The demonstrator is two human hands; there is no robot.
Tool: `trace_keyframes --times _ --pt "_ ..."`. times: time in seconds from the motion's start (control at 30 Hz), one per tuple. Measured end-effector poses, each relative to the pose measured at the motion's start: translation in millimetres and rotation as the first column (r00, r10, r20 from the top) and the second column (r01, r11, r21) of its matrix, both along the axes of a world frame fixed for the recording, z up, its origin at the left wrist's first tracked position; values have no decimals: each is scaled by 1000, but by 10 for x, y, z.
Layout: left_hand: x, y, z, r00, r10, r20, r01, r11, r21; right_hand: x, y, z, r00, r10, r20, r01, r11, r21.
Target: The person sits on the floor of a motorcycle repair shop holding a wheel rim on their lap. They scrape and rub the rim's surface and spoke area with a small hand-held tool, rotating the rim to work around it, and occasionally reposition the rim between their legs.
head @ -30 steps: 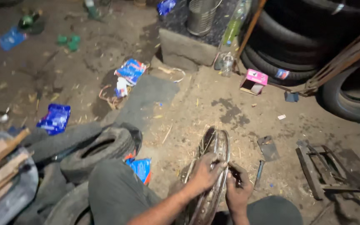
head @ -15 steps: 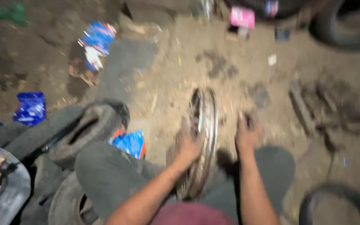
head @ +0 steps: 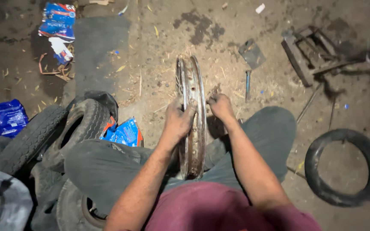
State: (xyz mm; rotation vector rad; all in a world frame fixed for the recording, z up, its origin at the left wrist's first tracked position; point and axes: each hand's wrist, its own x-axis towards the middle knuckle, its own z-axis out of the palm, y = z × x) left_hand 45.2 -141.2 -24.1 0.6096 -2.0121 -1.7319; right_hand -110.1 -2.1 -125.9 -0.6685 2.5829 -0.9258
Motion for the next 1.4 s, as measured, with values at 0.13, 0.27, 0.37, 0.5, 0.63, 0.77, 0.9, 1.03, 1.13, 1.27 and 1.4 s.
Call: trace_keyframes --times 0.13,0.27,0.37,0.5,0.63,0.77,0.9,1.03,1.13,1.27,1.4 --pt "-171 -234 80 972 -116 206 101 992 80 51 112 368 970 7 -241 -74 960 -270" --pt "-289 -236 84 967 -36 254 39 999 -10 82 173 669 879 -265 397 442 767 -465" --pt "-241 -218 50 914 20 404 76 972 -221 172 118 644 671 -37 741 667 467 -581" --pt "-189 -227 51 867 -27 498 198 935 -293 455 8 343 549 117 -828 -412 899 -147" --pt "-181 -235 173 866 -50 497 211 939 -273 538 -113 87 821 -59 568 470 635 -613" --pt "-149 -253 339 874 -55 484 201 946 -256 357 -9 72 705 34 709 615 468 -634" --pt "-135 -288 387 842 -90 531 271 923 -273 365 -58 202 819 -118 561 509 599 -618" --pt "-144 -327 310 873 -116 473 275 920 -281 448 -166 301 863 -113 491 407 732 -546" --pt "-185 -303 252 893 -98 440 210 954 -214 407 -129 309 685 -100 722 639 558 -529" --pt "-219 -298 225 900 -102 424 218 947 -235 343 -122 335 767 -169 619 601 527 -601" --pt "-199 -321 250 799 -76 597 285 921 -264 552 -263 542 733 -108 671 581 612 -536"
